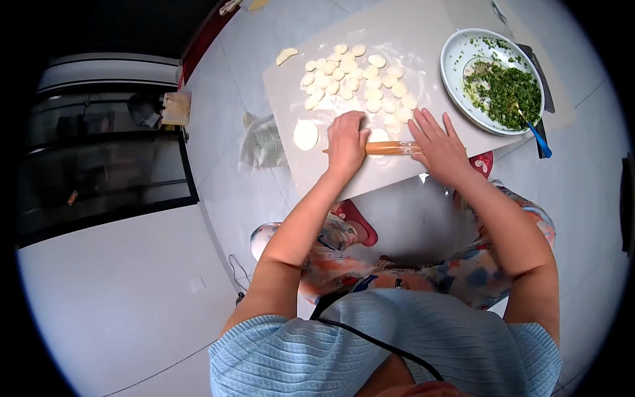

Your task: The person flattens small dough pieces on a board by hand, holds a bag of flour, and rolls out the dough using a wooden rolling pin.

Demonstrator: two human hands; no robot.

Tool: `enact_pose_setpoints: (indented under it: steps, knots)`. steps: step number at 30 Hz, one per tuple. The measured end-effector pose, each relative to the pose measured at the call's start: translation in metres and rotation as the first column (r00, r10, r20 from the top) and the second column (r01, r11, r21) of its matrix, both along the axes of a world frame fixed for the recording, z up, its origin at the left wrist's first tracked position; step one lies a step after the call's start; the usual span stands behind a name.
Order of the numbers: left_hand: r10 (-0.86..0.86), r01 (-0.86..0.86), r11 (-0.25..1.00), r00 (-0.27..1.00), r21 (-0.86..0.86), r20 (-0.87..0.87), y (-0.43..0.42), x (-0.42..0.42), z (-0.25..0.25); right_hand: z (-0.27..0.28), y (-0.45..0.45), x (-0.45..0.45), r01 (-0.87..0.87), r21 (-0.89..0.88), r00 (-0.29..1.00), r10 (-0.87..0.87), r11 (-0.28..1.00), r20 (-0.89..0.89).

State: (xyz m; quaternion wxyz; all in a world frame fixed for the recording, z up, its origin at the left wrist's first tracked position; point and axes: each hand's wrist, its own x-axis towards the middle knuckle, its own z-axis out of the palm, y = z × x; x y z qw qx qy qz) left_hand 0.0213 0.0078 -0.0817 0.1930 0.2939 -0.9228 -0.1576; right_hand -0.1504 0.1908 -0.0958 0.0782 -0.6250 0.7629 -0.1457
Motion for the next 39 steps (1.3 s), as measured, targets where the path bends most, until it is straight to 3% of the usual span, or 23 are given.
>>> enact_pose_setpoints:
  steps: [2,4,6,9,10,12,13,14,16,18,20,24,26,27,32,35,37,39]
  knots:
    - [-0.121,0.115,0.949,0.993,0.294,0.001,-0.003,0.000,-0.005,-0.005,0.002,0.002,-0.047,-0.026,0.999,0.046,0.999,-0.018]
    - [-0.126,0.126,0.938,0.992,0.324,-0.021,-0.003,-0.007,0.000,-0.012,0.000,0.003,-0.058,-0.141,0.993,0.072,0.988,0.094]
    - [-0.110,-0.020,0.901,0.956,0.433,0.273,-0.005,-0.015,0.012,-0.018,-0.002,0.001,-0.041,-0.197,0.992,0.063,0.980,0.109]
    - [-0.131,-0.045,0.902,0.919,0.429,0.372,-0.012,-0.015,0.014,-0.015,-0.005,-0.005,-0.032,-0.282,0.989,0.071,0.959,0.130]
    - [-0.134,-0.041,0.904,0.918,0.426,0.373,-0.014,-0.013,0.014,-0.010,-0.006,-0.007,-0.045,-0.311,0.987,0.089,0.949,0.130]
    - [-0.082,0.013,0.863,0.990,0.506,0.113,-0.017,-0.005,0.014,0.001,-0.004,-0.017,-0.084,-0.325,0.977,0.141,0.942,0.157]
    - [-0.058,-0.019,0.820,0.992,0.572,0.115,-0.016,-0.005,0.023,0.009,-0.002,-0.022,-0.126,-0.339,0.964,0.196,0.932,0.181]
    - [-0.055,-0.022,0.819,0.992,0.573,0.117,-0.012,-0.002,0.022,0.015,0.000,-0.025,-0.127,-0.338,0.963,0.198,0.932,0.184]
    - [-0.198,0.249,0.809,0.968,0.533,-0.152,0.000,0.003,0.020,0.026,0.003,-0.027,-0.211,-0.360,0.928,0.302,0.909,0.219]
    - [-0.241,0.261,0.845,0.965,0.468,-0.103,0.023,0.009,0.023,0.029,0.005,-0.026,-0.227,-0.310,0.922,0.306,0.923,0.236]
    - [-0.316,0.315,0.912,0.948,0.264,-0.040,0.036,0.020,0.007,0.025,0.010,-0.026,-0.268,-0.239,0.923,0.320,0.933,0.213]
    - [-0.238,0.240,0.963,0.971,0.121,-0.025,0.057,0.046,-0.015,0.021,0.013,-0.025,-0.280,-0.192,0.920,0.320,0.941,0.224]
    - [-0.375,0.373,0.927,0.911,0.047,0.170,0.075,0.046,-0.008,0.018,0.012,-0.025,-0.284,-0.179,0.931,0.315,0.942,0.185]
    - [-0.496,0.475,0.868,0.834,0.141,0.241,0.077,0.045,-0.002,0.019,0.010,-0.025,-0.288,-0.177,0.930,0.319,0.941,0.184]
    - [-0.401,0.373,0.916,0.860,0.146,0.316,0.058,0.052,-0.002,0.020,0.006,-0.023,-0.278,-0.140,0.928,0.303,0.950,0.215]
    - [-0.422,0.372,0.904,0.854,0.209,0.306,0.047,0.064,0.000,0.023,0.004,-0.022,-0.237,-0.079,0.925,0.250,0.968,0.286]
    - [-0.459,0.394,0.860,0.875,0.325,0.152,0.043,0.069,0.003,0.021,0.002,-0.019,-0.210,-0.080,0.924,0.224,0.974,0.310]
    - [-0.363,0.317,0.910,0.920,0.268,0.144,0.046,0.074,0.008,0.013,0.000,-0.015,-0.180,-0.077,0.923,0.195,0.981,0.332]
